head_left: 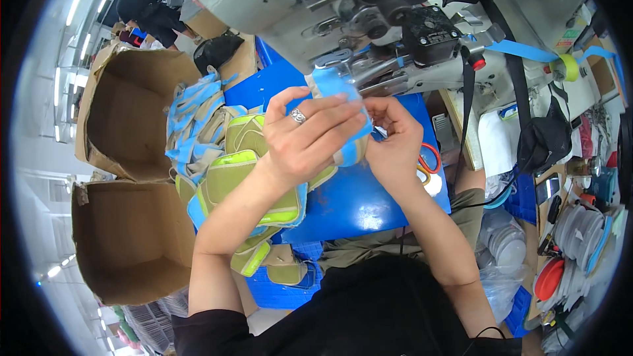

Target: The person sews blue and green fabric pouches using a sewing machine. They align the fabric edges, guide the pouches through the machine, and trim excess threads with scissors. The person repeatedly flips the pouches inside out and inspects the seams before continuing the sewing process.

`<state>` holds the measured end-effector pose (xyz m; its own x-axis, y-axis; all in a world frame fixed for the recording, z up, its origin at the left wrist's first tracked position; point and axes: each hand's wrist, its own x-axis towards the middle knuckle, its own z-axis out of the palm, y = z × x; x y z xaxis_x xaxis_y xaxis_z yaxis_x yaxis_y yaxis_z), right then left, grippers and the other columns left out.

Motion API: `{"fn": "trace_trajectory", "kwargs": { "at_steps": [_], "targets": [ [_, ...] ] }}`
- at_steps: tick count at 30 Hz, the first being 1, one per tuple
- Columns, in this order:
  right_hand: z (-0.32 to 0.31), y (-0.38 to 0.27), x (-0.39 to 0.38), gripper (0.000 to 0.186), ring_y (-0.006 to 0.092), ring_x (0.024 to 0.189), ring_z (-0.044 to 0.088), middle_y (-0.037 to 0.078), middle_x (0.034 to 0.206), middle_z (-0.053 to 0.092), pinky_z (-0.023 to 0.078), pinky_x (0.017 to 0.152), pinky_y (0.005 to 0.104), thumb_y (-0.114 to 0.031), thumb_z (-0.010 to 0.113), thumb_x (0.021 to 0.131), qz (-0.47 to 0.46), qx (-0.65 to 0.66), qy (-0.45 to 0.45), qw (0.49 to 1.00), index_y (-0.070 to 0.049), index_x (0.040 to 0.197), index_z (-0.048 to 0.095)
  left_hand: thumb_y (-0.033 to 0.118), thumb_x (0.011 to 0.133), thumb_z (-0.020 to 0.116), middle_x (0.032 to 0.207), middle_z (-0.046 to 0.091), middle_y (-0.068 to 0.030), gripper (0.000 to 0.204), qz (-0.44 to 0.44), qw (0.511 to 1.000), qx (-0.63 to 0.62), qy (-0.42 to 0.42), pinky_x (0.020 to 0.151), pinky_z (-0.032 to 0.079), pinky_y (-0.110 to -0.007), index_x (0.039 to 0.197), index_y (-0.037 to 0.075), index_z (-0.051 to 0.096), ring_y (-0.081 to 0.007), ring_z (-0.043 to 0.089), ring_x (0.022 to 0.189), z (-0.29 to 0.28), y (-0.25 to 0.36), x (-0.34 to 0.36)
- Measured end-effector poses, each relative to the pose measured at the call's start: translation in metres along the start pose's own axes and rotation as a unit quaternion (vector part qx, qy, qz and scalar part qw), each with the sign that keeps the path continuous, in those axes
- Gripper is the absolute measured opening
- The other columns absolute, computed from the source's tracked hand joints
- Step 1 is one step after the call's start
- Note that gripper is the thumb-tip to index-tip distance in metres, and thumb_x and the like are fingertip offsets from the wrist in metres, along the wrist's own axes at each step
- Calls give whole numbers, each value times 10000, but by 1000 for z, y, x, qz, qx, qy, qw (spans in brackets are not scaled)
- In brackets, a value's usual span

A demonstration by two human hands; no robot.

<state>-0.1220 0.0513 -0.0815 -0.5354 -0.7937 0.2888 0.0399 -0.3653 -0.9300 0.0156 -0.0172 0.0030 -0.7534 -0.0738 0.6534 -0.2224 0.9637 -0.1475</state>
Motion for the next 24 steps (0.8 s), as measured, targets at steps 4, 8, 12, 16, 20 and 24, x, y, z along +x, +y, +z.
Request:
{"fn": "trace_trajectory", "kwargs": {
  "at_steps": [4,8,12,16,20,24],
  "targets": [
    [-14,-3,3,267,71,784,651,36,875,716,530,720,236,68,724,784,53,40,-42,997,23,1047,716,100,725,714,984,758,-4,236,7,999,26,30,942,446,-373,952,133,771,-144,726,918,4,0,5],
    [-25,-35,13,200,29,775,631,30,905,720,510,695,199,58,674,875,166,86,-115,976,45,1071,707,95,705,721,986,751,-3,255,-6,1000,18,17,917,447,-368,954,128,765,-137,720,894,-1,4,7],
    [-26,-44,17,205,29,769,631,25,904,719,503,687,191,61,644,898,179,104,-117,971,45,1093,703,84,687,724,990,750,-5,265,-1,999,13,34,885,447,-366,947,125,758,-135,715,859,3,2,8],
    [-29,-43,17,227,31,773,616,4,870,703,483,667,197,11,691,874,163,100,-134,972,33,1099,709,84,682,734,995,753,-13,238,-11,1000,3,15,856,453,-362,919,112,740,-147,709,828,-1,4,9],
    [-32,-36,9,290,41,760,607,-3,852,691,468,647,218,-60,760,830,144,96,-146,974,9,1108,716,125,686,796,1016,762,-52,252,-56,997,-48,18,809,473,-346,920,90,711,-191,708,822,-5,15,8],
    [-30,-33,1,333,63,756,617,11,847,689,480,654,240,-92,798,798,126,91,-133,979,1,1108,718,154,680,859,1055,765,-110,355,-125,984,-124,22,792,494,-336,974,60,685,-249,699,856,-4,18,-5]
  ]
}}
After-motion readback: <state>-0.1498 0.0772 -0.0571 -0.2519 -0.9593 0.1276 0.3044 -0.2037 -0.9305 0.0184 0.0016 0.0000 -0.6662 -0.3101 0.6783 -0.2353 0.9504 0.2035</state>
